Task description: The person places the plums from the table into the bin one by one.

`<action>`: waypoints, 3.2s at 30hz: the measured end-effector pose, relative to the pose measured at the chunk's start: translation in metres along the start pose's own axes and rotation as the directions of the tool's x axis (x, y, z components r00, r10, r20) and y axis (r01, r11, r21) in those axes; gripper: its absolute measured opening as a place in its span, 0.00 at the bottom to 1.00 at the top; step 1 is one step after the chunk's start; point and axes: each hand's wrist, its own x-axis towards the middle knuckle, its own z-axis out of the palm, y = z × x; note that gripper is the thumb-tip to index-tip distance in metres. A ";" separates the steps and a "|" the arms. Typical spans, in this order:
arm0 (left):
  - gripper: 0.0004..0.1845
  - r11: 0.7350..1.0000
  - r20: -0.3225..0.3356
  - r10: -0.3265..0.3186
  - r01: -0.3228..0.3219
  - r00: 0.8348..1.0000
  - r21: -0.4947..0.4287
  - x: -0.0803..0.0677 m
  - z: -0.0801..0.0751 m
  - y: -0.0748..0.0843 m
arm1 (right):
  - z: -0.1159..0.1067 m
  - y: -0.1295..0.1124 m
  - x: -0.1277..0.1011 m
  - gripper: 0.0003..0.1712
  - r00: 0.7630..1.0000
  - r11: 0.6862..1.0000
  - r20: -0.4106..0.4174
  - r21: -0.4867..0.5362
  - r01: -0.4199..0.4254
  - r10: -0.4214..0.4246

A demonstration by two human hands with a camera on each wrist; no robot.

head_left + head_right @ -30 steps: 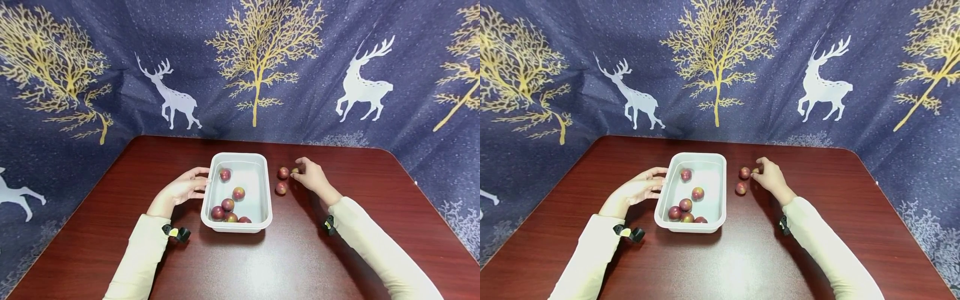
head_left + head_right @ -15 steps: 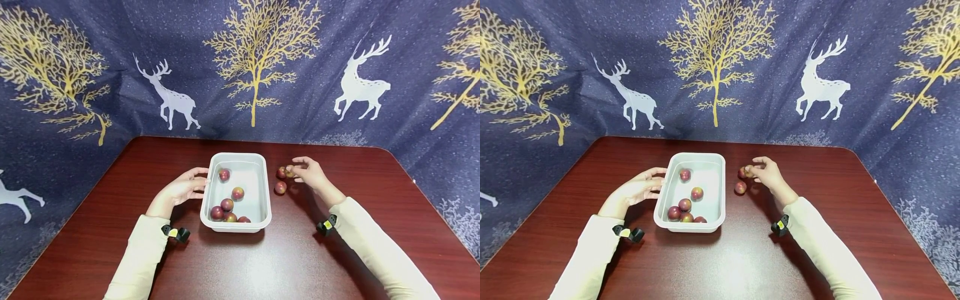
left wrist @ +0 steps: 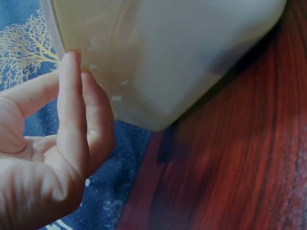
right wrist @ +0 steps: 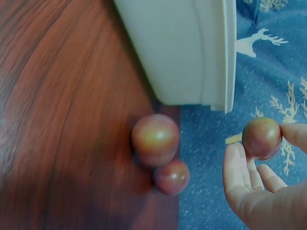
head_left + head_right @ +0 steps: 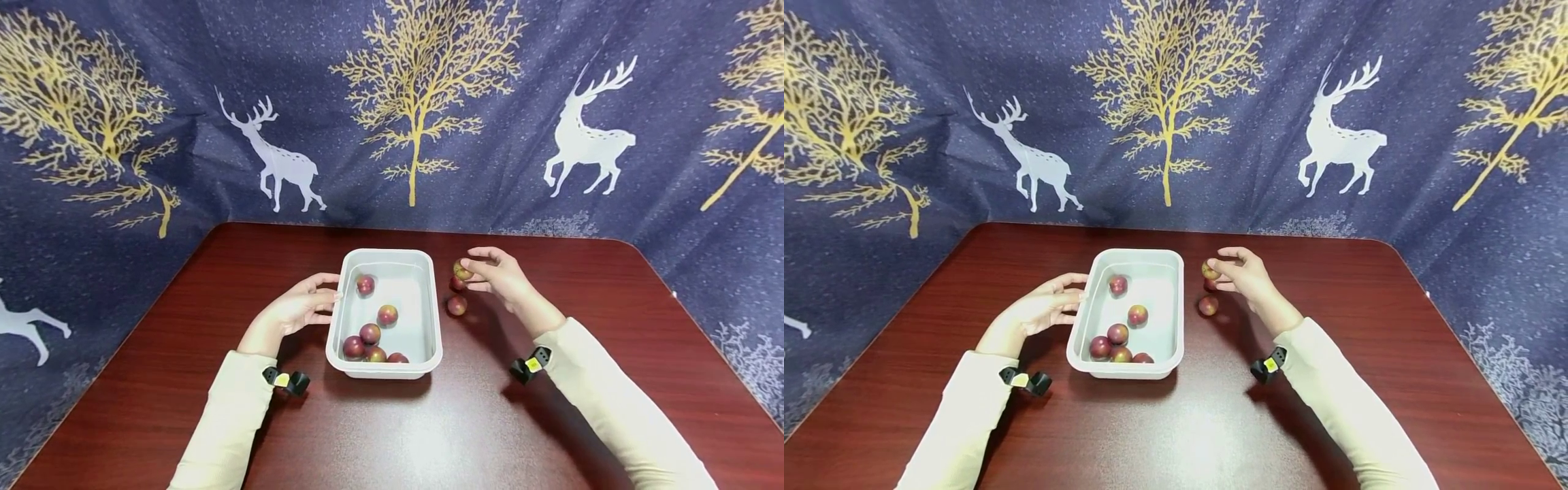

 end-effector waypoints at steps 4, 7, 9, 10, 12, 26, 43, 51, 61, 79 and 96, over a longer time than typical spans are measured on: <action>0.29 1.000 0.000 0.000 0.000 1.000 0.001 -0.001 0.000 -0.001 | 0.008 -0.004 0.000 0.23 1.000 0.999 0.013 0.033 -0.003 0.002; 0.29 1.000 0.005 0.006 -0.006 1.000 0.005 0.000 0.001 -0.001 | 0.014 -0.008 0.000 0.19 1.000 0.999 0.010 0.040 0.009 -0.010; 0.29 1.000 0.004 0.006 -0.006 1.000 0.007 0.000 0.001 0.000 | 0.018 -0.011 0.000 0.19 1.000 0.999 0.009 0.032 0.024 -0.024; 0.29 1.000 0.004 0.006 -0.006 1.000 0.008 0.000 0.001 0.000 | 0.020 -0.012 0.000 0.18 1.000 0.999 0.004 0.021 0.028 -0.028; 0.29 1.000 0.004 0.006 -0.006 1.000 0.011 0.000 0.001 0.000 | 0.024 -0.015 -0.001 0.20 0.999 0.999 -0.002 -0.004 0.035 -0.035; 0.28 1.000 0.003 0.003 -0.003 1.000 0.000 -0.002 0.002 0.003 | 0.054 -0.029 0.008 0.25 0.991 0.960 0.066 -0.248 0.130 -0.117; 0.29 1.000 0.011 0.002 -0.002 1.000 -0.003 0.000 0.003 0.002 | 0.089 -0.015 0.014 0.25 0.943 0.809 0.221 -0.489 0.327 -0.248; 0.28 1.000 0.003 0.003 -0.003 1.000 0.004 0.000 0.002 0.001 | 0.098 -0.009 0.018 0.25 0.913 0.719 0.282 -0.564 0.407 -0.295; 0.29 1.000 0.003 0.000 0.000 1.000 0.006 -0.002 0.003 0.002 | 0.102 0.007 0.028 0.24 0.860 0.591 0.347 -0.626 0.509 -0.373; 0.28 1.000 -0.014 0.002 -0.001 1.000 0.010 -0.001 0.002 0.000 | 0.114 0.011 0.020 0.24 0.891 0.308 0.344 -0.848 0.430 -0.297; 0.28 1.000 -0.007 0.005 -0.004 1.000 0.023 -0.001 0.003 0.002 | 0.112 0.010 0.018 0.25 0.901 0.352 0.314 -0.842 0.409 -0.298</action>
